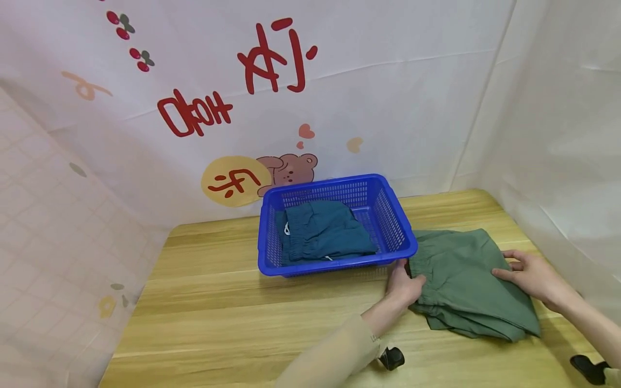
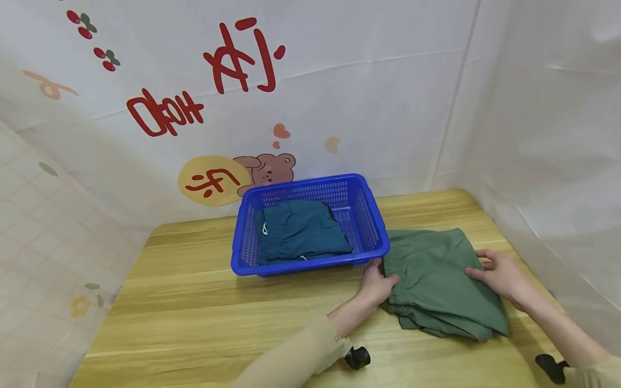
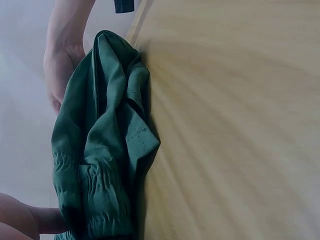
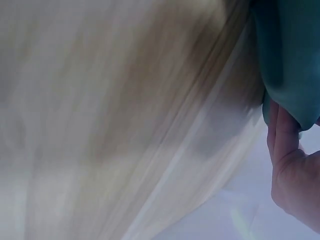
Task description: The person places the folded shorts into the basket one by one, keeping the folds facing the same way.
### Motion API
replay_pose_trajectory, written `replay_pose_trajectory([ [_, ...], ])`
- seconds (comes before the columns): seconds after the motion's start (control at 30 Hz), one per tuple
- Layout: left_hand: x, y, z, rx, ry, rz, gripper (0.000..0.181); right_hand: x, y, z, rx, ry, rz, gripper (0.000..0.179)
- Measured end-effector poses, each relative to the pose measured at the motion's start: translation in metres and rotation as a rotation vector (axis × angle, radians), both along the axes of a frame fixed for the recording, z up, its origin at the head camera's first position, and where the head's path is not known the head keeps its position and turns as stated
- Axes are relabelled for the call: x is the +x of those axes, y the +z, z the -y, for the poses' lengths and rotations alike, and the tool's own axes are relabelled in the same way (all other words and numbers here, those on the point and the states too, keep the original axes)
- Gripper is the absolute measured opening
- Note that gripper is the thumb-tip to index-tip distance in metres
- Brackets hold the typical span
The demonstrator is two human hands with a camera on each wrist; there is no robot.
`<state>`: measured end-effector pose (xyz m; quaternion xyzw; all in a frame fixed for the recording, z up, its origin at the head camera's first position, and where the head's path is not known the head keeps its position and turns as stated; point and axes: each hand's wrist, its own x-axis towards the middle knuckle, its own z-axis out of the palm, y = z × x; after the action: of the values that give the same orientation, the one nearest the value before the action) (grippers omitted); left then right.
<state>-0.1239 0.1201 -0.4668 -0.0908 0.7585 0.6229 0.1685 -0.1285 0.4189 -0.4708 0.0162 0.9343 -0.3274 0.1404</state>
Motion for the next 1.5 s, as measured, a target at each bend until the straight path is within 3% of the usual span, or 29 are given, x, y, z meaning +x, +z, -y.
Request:
replay_pose_trajectory([
  [0.4, 0.024, 0.000, 0.035, -0.017, -0.092, -0.023, 0.052, 0.018, -0.001, 0.033, 0.005, 0.033, -0.010, 0.074],
  [0.73, 0.041, -0.002, 0.057, 0.012, -0.119, 0.021, 0.055, 0.029, -0.001, 0.054, -0.035, 0.045, 0.011, 0.075],
  [0.9, 0.044, -0.003, 0.069, 0.038, -0.103, 0.018, 0.057, 0.032, 0.000, 0.067, -0.079, 0.059, 0.025, 0.075],
  [1.23, 0.039, -0.018, 0.080, 0.247, -0.061, 0.071, 0.060, 0.040, 0.005, 0.089, -0.115, 0.059, 0.005, 0.066],
  [1.5, 0.043, -0.008, 0.074, 0.197, 0.019, 0.079, 0.061, 0.041, 0.006, 0.094, -0.112, 0.056, -0.006, 0.063],
])
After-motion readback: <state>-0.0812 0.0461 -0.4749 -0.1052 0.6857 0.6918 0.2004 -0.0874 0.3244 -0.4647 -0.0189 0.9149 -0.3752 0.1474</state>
